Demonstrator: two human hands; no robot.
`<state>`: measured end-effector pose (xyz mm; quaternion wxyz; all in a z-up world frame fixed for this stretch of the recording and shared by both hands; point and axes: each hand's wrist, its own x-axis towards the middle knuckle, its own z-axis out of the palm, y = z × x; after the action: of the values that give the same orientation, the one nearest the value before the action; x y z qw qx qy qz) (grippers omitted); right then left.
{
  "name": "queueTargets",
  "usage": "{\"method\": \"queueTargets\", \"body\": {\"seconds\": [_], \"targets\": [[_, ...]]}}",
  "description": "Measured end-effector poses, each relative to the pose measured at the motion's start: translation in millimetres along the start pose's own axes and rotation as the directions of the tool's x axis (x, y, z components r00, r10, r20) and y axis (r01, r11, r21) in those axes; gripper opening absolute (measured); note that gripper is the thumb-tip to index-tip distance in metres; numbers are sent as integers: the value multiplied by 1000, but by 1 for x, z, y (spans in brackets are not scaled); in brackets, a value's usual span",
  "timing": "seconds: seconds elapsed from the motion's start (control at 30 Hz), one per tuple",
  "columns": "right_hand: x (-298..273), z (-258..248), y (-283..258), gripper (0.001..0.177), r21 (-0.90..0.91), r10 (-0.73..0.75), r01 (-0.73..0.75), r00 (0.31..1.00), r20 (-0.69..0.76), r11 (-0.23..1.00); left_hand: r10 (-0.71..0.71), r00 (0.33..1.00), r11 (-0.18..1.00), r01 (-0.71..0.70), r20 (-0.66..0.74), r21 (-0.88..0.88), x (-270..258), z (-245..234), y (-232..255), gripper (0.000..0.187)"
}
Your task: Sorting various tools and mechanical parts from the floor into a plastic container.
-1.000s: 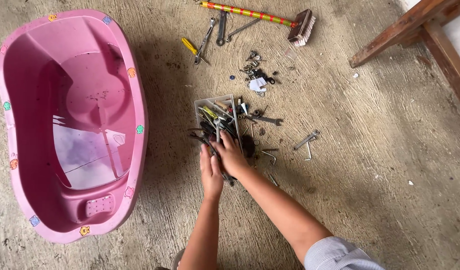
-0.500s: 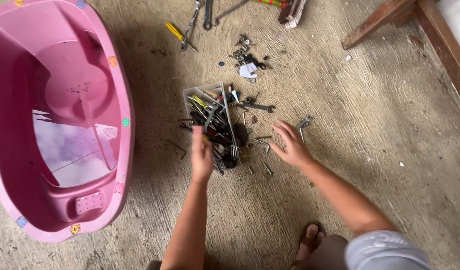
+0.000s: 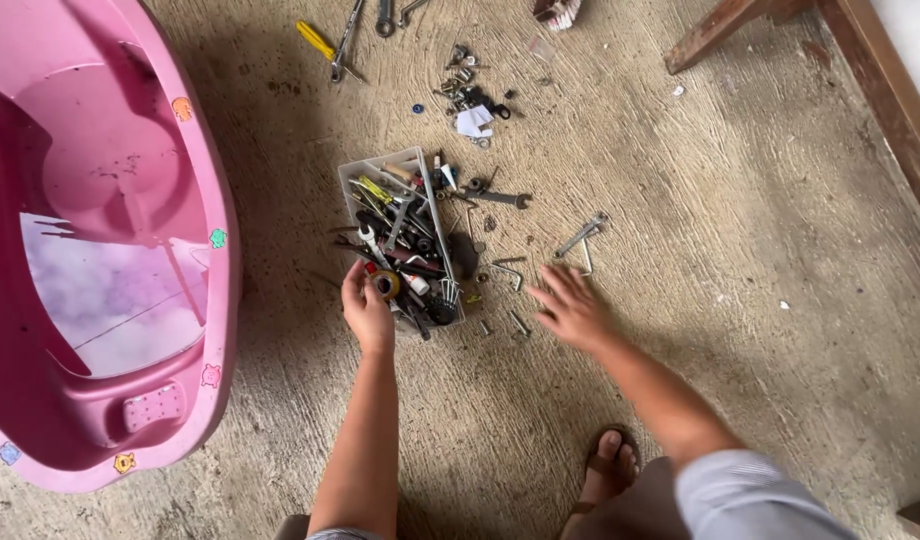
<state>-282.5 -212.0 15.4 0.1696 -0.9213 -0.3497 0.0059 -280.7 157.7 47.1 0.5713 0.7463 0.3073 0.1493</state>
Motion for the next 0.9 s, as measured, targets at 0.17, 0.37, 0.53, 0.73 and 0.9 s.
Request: {"method": "queueTargets", "body": {"seconds": [0.17, 0.37, 0.53, 0.73, 0.9], "targets": [[77, 38, -44, 67, 31, 144, -144, 989, -23, 989, -108, 994, 994, 109, -34, 4, 1, -1, 15, 33], [94, 9, -65, 83, -124, 0, 52, 923, 384, 991, -148, 964, 976, 179, -223, 125, 43, -23, -51, 31], [96, -11, -69, 97, -77, -37, 117, 748, 663, 990, -158, 971, 828, 231, -182, 511, 52, -33, -33, 52], [109, 46, -34, 56, -412, 159, -97, 980, 117, 906, -91, 959, 764, 241, -270, 598, 76, -34, -109, 67], [145, 3, -38, 69, 27, 539, -540, 842, 37, 842, -303, 942, 560, 300, -146, 773, 79, -42, -88, 45]]}}
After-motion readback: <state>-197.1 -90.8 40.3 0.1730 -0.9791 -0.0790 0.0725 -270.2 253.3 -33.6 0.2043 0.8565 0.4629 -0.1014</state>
